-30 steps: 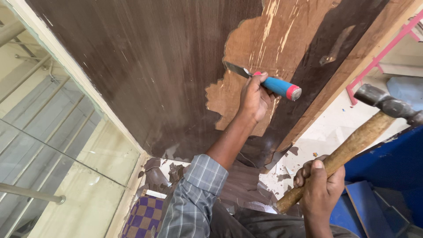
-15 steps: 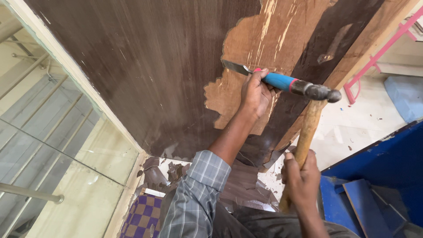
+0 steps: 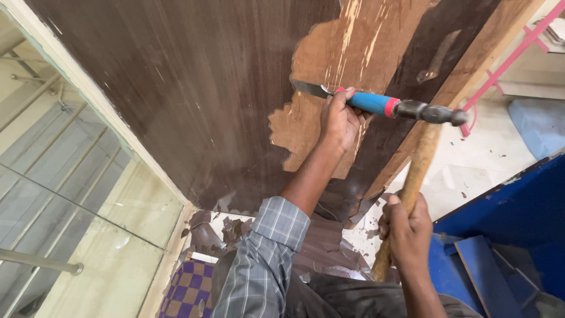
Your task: The person uses a hammer and a scraper to remove dark wallpaper from a wall. They repeatedly strike the scraper against the wall to pry off sections of the material, which falls to the floor.
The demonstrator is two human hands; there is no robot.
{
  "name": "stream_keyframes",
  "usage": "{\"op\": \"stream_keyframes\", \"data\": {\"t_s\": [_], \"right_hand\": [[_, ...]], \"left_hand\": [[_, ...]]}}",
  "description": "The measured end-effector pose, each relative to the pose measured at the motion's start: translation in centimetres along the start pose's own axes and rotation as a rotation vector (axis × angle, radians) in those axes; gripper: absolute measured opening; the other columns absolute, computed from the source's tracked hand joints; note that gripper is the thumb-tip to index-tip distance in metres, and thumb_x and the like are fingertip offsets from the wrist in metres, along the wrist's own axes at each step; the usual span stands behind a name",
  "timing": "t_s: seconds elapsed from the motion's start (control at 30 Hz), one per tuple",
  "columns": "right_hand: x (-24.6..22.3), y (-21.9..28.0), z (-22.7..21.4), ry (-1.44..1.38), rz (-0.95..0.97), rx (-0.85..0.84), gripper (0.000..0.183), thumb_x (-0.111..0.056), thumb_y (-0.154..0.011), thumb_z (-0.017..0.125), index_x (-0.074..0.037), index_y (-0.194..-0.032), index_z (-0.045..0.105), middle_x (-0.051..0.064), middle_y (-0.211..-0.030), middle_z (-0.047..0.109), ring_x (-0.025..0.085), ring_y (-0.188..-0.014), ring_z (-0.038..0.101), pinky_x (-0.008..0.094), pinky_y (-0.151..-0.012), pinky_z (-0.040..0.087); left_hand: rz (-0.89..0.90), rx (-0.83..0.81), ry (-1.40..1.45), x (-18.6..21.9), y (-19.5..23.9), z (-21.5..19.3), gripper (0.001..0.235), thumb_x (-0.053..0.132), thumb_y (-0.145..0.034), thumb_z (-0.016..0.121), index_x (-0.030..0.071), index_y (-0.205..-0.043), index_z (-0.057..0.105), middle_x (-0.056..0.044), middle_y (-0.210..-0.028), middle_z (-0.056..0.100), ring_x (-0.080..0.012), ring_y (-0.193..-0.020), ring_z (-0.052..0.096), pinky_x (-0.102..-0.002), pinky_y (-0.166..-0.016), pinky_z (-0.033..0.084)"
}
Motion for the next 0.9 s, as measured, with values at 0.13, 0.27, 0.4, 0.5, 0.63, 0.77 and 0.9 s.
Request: {"op": "stream_keyframes", "data": {"t_s": [0.13,0.27,0.4,0.5,0.63,0.77,0.9], "right_hand": [[-0.1,-0.5,-0.3,-0.172,-0.279,0.076,0.013,-0.015,-0.109,0.050,-0.006,-0.102,0.043,0.002,-0.074,0.050,0.010,-0.054,0.050,0.026,-0.046,0.044],[0.2,-1.6,0.7,0.014,-0.110,0.053,0.013,-0.015,-0.107,0.050,-0.006,-0.099,0.044,0.005,-0.068,0.050,0.013,-0.049,0.049,0.029,-0.042,0.044],[-1.0,-1.7,-0.9,-0.038,0.010,-0.034,0.012,-0.015,-0.105,0.051,-0.006,-0.100,0.045,0.002,-0.072,0.048,0.011,-0.051,0.047,0.027,-0.042,0.041],[-1.5,-1.4,-1.4,-0.143,-0.161,0.062,0.013,-0.018,-0.106,0.050,-0.007,-0.103,0.043,0.002,-0.071,0.048,0.010,-0.051,0.049,0.025,-0.043,0.042],[-1.1,-1.8,-0.2,-0.152,-0.237,0.088,0.015,-0.016,-0.111,0.050,-0.006,-0.103,0.043,0.004,-0.074,0.048,0.011,-0.057,0.049,0.027,-0.049,0.045],[-1.6,-2.7,-1.2,-0.011,0.055,-0.038,0.012,-0.015,-0.104,0.051,-0.005,-0.101,0.045,0.004,-0.070,0.047,0.012,-0.050,0.047,0.028,-0.042,0.041],[-2.3,-2.2,-2.0,-0.168,-0.081,0.102,0.014,-0.017,-0.106,0.051,-0.006,-0.103,0.042,0.003,-0.073,0.048,0.011,-0.051,0.047,0.026,-0.043,0.041]], "left_hand": [[0.001,0.011,-0.006,-0.1,-0.5,-0.1,0.019,0.017,-0.101,0.057,0.001,-0.108,0.051,-0.020,-0.103,0.068,-0.0318,-0.098,0.069,-0.052,-0.086,0.057],[0.003,0.012,-0.011,-0.3,-0.8,0.0,0.019,0.018,-0.100,0.057,0.001,-0.108,0.050,-0.023,-0.104,0.069,-0.0323,-0.095,0.069,-0.051,-0.084,0.058],[0.013,0.037,-0.023,-0.3,-0.9,-0.1,0.018,0.017,-0.099,0.057,0.003,-0.107,0.050,-0.023,-0.103,0.069,-0.0324,-0.095,0.069,-0.052,-0.084,0.059],[0.034,0.012,-0.029,-0.3,-0.7,-0.2,0.019,0.018,-0.101,0.058,0.002,-0.108,0.050,-0.024,-0.104,0.070,-0.0337,-0.094,0.069,-0.051,-0.082,0.057],[0.023,0.053,-0.015,-0.6,-1.2,0.0,0.019,0.017,-0.099,0.058,0.003,-0.109,0.049,-0.024,-0.106,0.068,-0.0343,-0.098,0.069,-0.054,-0.085,0.058],[0.026,0.085,-0.033,-0.6,-1.5,0.0,0.020,0.017,-0.099,0.058,0.004,-0.109,0.047,-0.025,-0.107,0.066,-0.0354,-0.099,0.067,-0.056,-0.084,0.058],[0.013,0.116,-0.041,-0.4,-1.4,0.2,0.021,0.017,-0.097,0.056,0.007,-0.110,0.044,-0.024,-0.108,0.066,-0.0355,-0.101,0.067,-0.057,-0.086,0.058]]}}
Point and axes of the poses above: each hand's wrist, its own y-axis away from the middle knuckle, its own z-axis out of the palm, x = y × z, the point moved 1 cm from there along -y, towards the middle knuckle
